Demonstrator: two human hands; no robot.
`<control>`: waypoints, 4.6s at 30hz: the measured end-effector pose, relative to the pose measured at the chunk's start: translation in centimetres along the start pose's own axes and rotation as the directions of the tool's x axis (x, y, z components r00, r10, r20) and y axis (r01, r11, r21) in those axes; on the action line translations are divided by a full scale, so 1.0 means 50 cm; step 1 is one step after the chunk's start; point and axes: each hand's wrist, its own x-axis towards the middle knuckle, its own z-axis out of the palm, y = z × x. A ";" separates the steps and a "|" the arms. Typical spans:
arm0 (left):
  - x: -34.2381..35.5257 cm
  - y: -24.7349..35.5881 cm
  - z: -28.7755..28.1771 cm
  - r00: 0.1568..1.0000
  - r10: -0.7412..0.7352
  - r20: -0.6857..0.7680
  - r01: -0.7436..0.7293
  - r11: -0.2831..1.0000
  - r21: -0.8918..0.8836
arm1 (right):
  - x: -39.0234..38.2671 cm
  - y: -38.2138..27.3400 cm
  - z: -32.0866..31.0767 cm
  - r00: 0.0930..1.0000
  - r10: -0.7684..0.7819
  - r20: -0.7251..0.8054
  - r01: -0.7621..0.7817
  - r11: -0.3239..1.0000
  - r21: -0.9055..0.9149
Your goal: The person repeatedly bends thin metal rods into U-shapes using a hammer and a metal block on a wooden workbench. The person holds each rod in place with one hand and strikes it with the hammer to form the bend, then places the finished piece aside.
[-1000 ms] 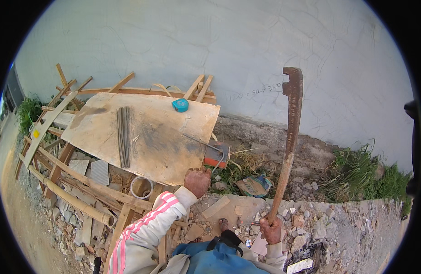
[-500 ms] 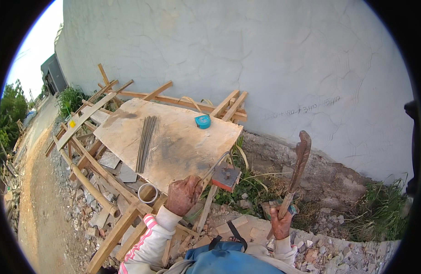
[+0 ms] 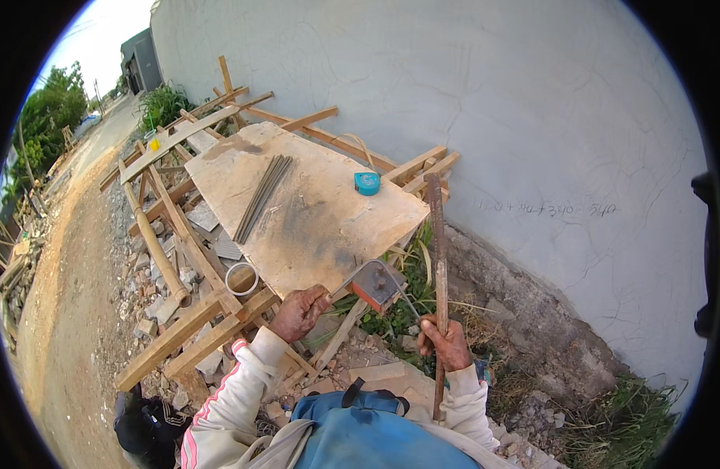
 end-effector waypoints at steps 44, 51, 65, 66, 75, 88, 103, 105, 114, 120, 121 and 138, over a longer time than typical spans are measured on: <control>0.085 -0.139 0.007 0.969 0.116 0.220 -0.233 0.733 0.639 | 0.070 0.056 0.003 0.979 0.201 0.034 -0.198 0.977 -0.078; 0.065 -0.088 0.037 0.992 -0.117 0.055 0.046 0.719 0.693 | 0.079 0.053 -0.001 0.981 0.179 0.077 -0.171 0.981 -0.093; 0.148 -0.108 0.159 0.974 0.107 -0.201 -0.010 0.902 0.431 | 0.090 0.053 -0.002 0.975 0.209 0.071 -0.199 0.972 -0.121; 0.149 -0.109 0.158 0.972 0.114 -0.204 -0.015 0.902 0.432 | 0.091 0.050 -0.002 0.977 0.196 0.081 -0.186 0.975 -0.118; 0.152 -0.112 0.144 0.981 0.132 -0.143 -0.056 0.897 0.438 | 0.093 0.052 -0.006 0.989 0.121 0.083 -0.097 0.965 -0.242; 0.150 -0.109 0.149 0.980 0.120 -0.159 -0.036 0.893 0.448 | -0.012 0.043 -0.157 0.957 -0.194 -0.216 -0.001 0.743 -0.670; 0.145 -0.106 0.147 0.984 0.094 -0.154 -0.012 0.887 0.462 | 0.040 -0.037 -0.297 0.994 -0.097 0.052 0.066 0.155 -0.986; 0.144 -0.106 0.145 0.985 0.094 -0.142 -0.018 0.889 0.458 | 0.059 -0.052 -0.304 0.993 -0.065 0.098 0.109 0.196 -0.975; 0.141 -0.108 0.144 0.993 0.040 -0.107 0.011 0.900 0.436 | 0.144 -0.060 -0.342 0.966 -0.075 0.246 0.252 0.091 -0.963; 0.142 -0.109 0.145 0.995 0.024 -0.098 0.021 0.900 0.435 | 0.195 -0.069 -0.357 0.950 -0.081 0.300 0.303 0.028 -0.952; 0.142 -0.108 0.145 0.995 0.016 -0.096 0.027 0.903 0.428 | 0.202 -0.070 -0.357 0.947 -0.085 0.310 0.313 0.018 -0.950; 0.139 -0.107 0.146 0.992 0.058 -0.111 -0.008 0.915 0.404 | 0.158 -0.074 -0.361 0.962 -0.093 0.255 0.263 0.082 -0.961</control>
